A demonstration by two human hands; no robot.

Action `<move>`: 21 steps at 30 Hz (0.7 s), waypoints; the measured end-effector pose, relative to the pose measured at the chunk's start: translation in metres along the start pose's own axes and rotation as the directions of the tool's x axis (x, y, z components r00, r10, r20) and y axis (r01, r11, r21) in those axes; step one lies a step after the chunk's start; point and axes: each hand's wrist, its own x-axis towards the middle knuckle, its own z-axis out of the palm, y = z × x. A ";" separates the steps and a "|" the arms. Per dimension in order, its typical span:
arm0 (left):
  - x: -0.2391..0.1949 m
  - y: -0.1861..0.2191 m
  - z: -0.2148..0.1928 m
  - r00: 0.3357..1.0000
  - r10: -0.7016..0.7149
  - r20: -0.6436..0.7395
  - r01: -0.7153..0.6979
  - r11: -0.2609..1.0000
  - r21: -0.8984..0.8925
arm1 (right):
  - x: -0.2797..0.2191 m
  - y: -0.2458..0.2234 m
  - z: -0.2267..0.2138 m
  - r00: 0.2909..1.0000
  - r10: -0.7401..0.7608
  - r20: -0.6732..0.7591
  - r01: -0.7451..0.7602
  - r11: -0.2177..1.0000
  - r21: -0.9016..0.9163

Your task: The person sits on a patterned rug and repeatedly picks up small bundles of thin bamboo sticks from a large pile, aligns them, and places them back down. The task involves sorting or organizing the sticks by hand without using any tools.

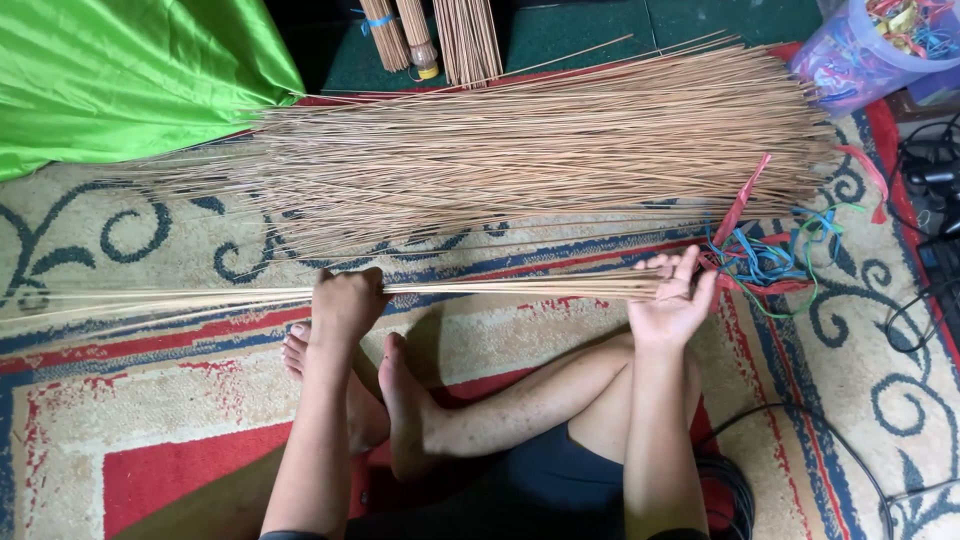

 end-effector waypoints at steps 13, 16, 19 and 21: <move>-0.004 -0.006 0.020 0.981 0.046 -0.189 -0.036 0.998 0.059 | -0.005 0.045 -0.002 0.992 0.125 0.029 -0.069 0.710 -0.701; -0.005 -0.004 0.020 0.980 0.054 -0.191 -0.047 0.998 0.044 | -0.009 0.050 0.000 0.985 0.167 0.039 -0.073 0.616 -0.785; -0.007 -0.005 0.021 0.978 0.045 -0.204 -0.037 0.998 0.041 | -0.009 0.052 0.000 0.986 0.169 -0.006 -0.098 0.545 -0.833; -0.008 -0.010 0.018 0.957 0.027 -0.290 0.006 0.993 0.115 | -0.009 0.054 0.003 0.992 0.122 0.015 0.003 0.100 -0.995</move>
